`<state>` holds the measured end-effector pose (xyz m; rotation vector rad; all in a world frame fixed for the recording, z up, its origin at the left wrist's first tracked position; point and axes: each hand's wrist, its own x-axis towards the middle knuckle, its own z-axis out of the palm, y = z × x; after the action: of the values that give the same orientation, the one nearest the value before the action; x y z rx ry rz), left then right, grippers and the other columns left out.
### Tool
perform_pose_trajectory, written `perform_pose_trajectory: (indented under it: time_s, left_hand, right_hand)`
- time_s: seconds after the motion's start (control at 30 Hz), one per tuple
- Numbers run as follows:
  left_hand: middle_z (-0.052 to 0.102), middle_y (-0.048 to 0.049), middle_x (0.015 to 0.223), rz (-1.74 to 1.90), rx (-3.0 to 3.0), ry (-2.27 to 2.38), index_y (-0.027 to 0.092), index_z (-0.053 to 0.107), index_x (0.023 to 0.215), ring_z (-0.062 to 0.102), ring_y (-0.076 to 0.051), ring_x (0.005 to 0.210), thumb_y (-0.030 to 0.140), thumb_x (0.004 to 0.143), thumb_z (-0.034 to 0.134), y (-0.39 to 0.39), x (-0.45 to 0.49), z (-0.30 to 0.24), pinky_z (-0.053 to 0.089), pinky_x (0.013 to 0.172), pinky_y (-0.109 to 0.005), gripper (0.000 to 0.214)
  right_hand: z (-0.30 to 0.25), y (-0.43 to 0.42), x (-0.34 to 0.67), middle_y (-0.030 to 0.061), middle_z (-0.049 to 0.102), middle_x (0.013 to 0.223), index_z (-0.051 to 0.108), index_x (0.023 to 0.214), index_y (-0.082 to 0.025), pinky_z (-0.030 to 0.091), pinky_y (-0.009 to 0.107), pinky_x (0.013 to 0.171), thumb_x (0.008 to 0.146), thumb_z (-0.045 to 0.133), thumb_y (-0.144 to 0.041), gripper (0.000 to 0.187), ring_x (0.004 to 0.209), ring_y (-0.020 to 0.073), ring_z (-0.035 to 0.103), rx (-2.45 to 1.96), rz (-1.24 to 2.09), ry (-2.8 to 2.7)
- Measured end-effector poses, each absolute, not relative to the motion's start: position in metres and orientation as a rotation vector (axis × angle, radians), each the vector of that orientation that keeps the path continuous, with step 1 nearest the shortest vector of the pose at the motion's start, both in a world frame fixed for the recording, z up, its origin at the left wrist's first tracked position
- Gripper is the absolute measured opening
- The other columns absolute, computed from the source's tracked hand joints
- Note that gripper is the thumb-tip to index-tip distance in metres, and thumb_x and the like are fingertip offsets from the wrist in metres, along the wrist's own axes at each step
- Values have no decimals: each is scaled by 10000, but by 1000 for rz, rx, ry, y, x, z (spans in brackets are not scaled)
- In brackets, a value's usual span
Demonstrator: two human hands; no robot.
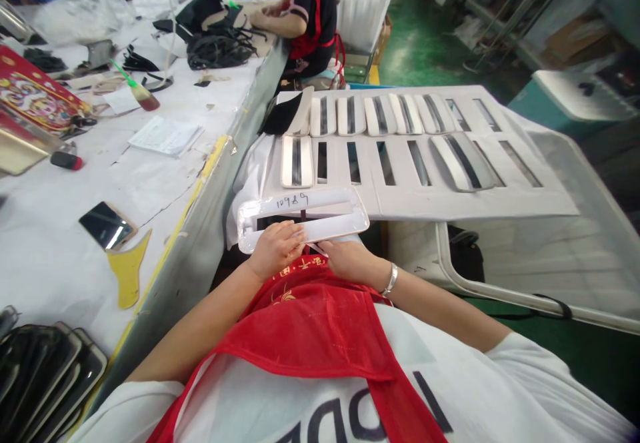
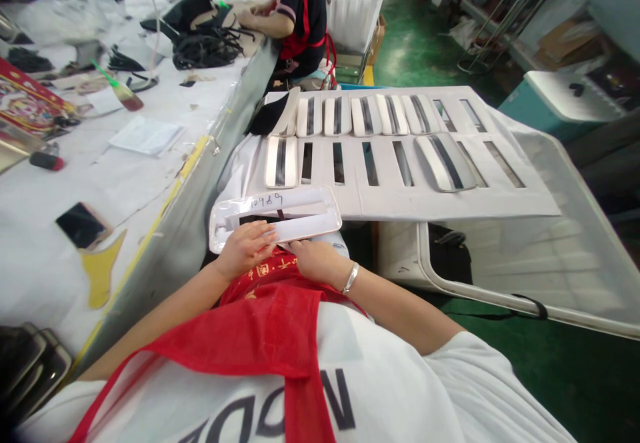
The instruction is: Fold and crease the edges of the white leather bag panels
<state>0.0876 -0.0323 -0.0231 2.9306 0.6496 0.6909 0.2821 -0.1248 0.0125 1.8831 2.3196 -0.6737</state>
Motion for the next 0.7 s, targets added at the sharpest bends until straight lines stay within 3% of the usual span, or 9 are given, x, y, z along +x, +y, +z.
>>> perform_pose_trajectory:
  time_s: [0.13, 0.27, 0.53, 0.7]
  left_hand:
    - [678, -75, 1125, 678, 2935, 651, 201, 701, 997, 593, -246, 1069, 268, 862, 523, -32, 88, -23, 498, 907, -420, 233]
    - [677, -69, 1123, 698, 2924, 660, 191, 693, 991, 592, -237, 1046, 266, 859, 524, -34, 89, -21, 483, 918, -406, 227]
    - [670, -76, 1109, 692, 2887, 679, 185, 670, 990, 561, -248, 1053, 259, 865, 509, -32, 92, -24, 464, 897, -425, 217]
    - [664, -110, 962, 686, 3047, 668, 219, 667, 882, 596, -232, 914, 263, 863, 479, -41, 96, -17, 495, 767, -414, 194]
  right_hand:
    - [7, -124, 267, 171, 692, 858, 547, 1223, -125, 482, 363, 638, 938, 338, -471, 495, 735, 293, 668, 2012, -538, 2308]
    - [1, -121, 260, 179, 686, 840, 659, 980, -111, 472, 375, 661, 967, 297, -347, 432, 761, 291, 655, 2015, -459, 2417]
    - [-6, -111, 259, 179, 689, 835, 679, 897, -90, 463, 366, 665, 902, 370, -166, 318, 730, 253, 640, 1927, -462, 2515]
    - [1, -109, 263, 110, 634, 514, 654, 551, -225, 393, 322, 395, 737, 461, -139, 281, 448, 242, 613, 1731, -193, 2744]
